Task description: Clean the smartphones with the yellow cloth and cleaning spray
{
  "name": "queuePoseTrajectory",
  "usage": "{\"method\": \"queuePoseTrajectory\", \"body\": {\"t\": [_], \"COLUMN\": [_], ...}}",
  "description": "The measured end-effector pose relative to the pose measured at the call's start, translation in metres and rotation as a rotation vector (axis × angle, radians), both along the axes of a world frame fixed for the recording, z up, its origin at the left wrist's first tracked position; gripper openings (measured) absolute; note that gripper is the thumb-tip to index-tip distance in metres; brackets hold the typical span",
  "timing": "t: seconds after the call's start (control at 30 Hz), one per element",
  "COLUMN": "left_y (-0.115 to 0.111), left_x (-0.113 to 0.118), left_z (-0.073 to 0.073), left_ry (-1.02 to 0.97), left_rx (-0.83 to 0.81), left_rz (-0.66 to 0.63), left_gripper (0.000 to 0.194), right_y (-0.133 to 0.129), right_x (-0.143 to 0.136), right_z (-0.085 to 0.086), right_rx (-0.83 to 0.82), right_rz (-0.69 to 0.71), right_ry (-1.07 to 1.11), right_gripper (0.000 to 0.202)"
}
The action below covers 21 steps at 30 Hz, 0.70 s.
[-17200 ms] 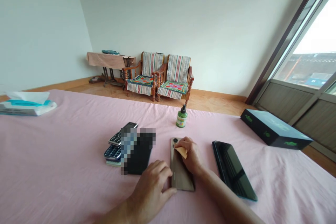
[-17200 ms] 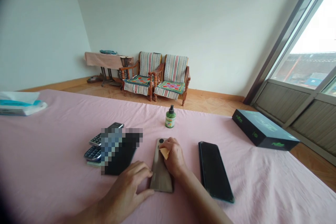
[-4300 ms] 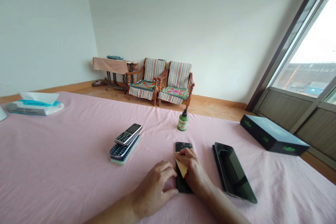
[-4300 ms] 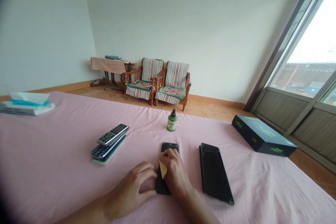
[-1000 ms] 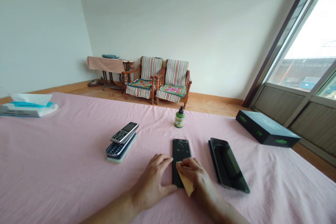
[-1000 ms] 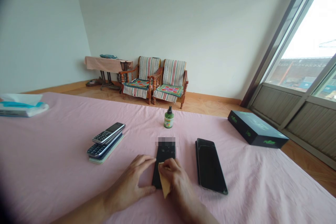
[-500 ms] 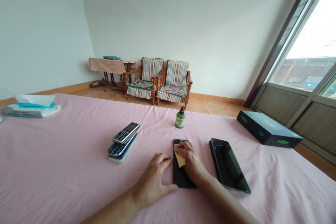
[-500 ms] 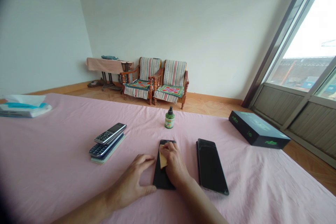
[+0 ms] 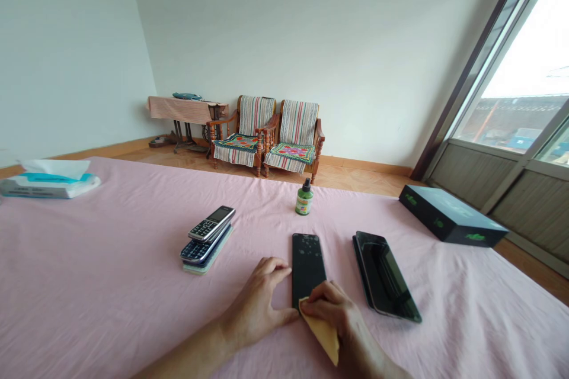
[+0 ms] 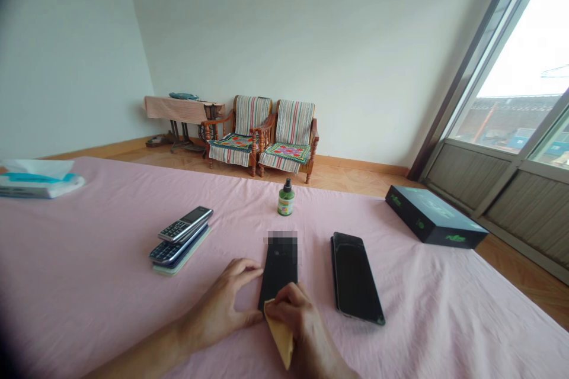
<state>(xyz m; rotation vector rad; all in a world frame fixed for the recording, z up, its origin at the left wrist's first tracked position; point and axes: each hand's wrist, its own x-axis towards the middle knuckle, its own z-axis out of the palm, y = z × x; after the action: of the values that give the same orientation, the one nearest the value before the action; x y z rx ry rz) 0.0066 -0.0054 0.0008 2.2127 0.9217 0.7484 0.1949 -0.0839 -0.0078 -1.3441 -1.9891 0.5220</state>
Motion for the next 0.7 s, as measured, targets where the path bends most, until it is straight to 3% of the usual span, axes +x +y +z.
{"method": "queuePoseTrajectory", "body": {"t": [0.17,0.3,0.4,0.53,0.7], "left_y": [0.000,-0.001,-0.002,-0.002,-0.001], "left_x": [-0.001,-0.001,-0.001,-0.001,-0.001], "left_z": [0.000,0.005,0.008,0.009,0.008], "left_ry": [0.005,0.013,0.018,0.036,0.030], "left_rx": [-0.004,-0.017,-0.016,-0.011,0.000], "left_rz": [-0.006,-0.009,-0.012,-0.010,-0.018], "left_gripper": [0.060,0.060,0.059,0.058,0.058], "right_y": [0.015,0.065,0.101,0.123,0.123], "right_x": [0.007,0.014,0.019,0.020,0.013], "right_z": [0.011,0.012,0.003,-0.008,-0.010], "right_rx": [0.037,0.212,0.233,0.204,0.182], "right_rz": [-0.105,-0.352,-0.500,-0.504,-0.380], "right_ry": [0.117,0.127,0.022,-0.037,-0.104], "right_gripper": [0.019,0.021,0.026,0.030,0.035]}}
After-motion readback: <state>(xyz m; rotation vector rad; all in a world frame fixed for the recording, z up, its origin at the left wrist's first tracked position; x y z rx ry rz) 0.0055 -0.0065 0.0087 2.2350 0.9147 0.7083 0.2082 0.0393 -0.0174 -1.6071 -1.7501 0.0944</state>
